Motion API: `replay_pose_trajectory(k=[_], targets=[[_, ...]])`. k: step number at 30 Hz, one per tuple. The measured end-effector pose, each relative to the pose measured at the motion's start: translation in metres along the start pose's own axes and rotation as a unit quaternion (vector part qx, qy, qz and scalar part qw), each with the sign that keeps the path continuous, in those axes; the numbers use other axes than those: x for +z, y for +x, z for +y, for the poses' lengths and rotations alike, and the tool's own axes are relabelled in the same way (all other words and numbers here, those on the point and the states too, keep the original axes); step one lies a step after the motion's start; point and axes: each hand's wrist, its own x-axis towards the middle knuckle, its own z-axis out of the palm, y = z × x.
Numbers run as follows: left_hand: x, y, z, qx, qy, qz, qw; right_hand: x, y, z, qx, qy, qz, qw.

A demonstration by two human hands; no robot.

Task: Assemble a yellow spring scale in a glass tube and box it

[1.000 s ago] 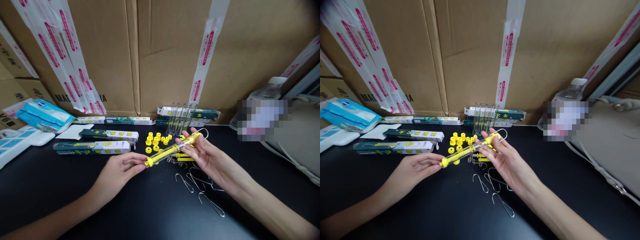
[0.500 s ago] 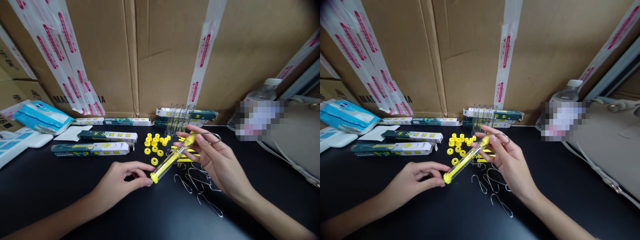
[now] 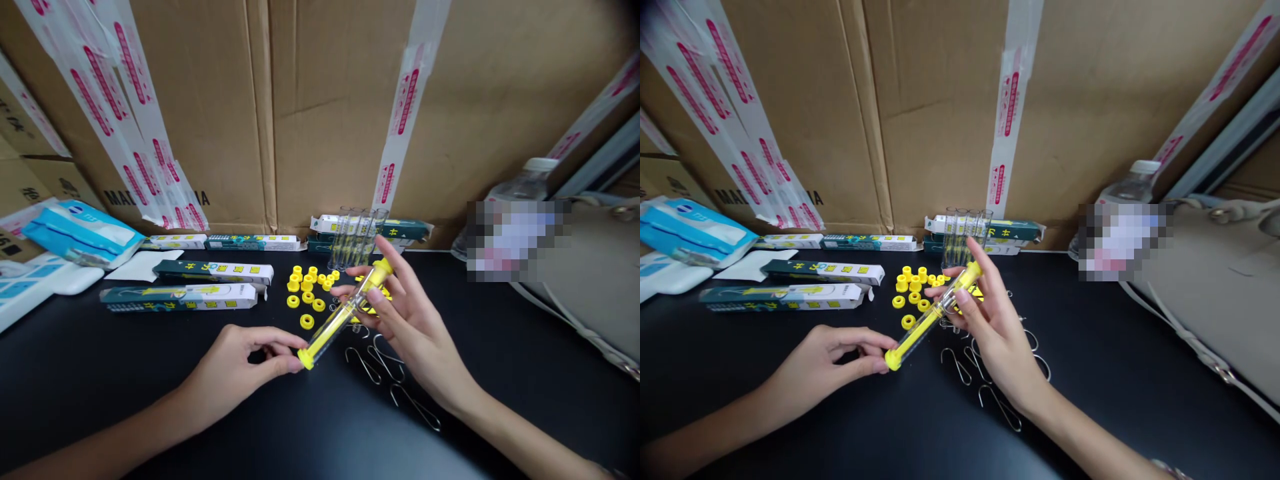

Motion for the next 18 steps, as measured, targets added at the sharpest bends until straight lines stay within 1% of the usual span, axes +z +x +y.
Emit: replay_pose_trajectory(k=[3, 7, 10, 13, 15, 18], targets=[[0.0, -0.001, 0.002, 0.003, 0.011, -0.002, 1.0, 0.002, 0.0, -0.002, -0.002, 0.019, 0.01, 1.0], [0.001, 0.0, 0.003, 0.013, 0.014, -0.001, 1.0, 0.002, 0.002, -0.003, 0.023, 0.049, 0.023, 0.998], [0.002, 0.001, -0.001, 0.044, -0.006, -0.005, 0.999, 0.002, 0.004, -0.002, 0.033, 0.057, 0.029, 0.997], [0.002, 0.001, -0.007, 0.072, -0.026, -0.002, 0.997, 0.001, 0.005, 0.0, 0.024, 0.059, 0.044, 0.997], [0.003, 0.001, -0.009, 0.078, -0.016, 0.003, 0.997, 0.0, 0.005, 0.001, 0.018, 0.062, 0.055, 0.996], [0.004, 0.0, -0.009, 0.092, 0.037, 0.016, 0.995, 0.0, 0.005, 0.001, 0.013, 0.066, 0.06, 0.996]])
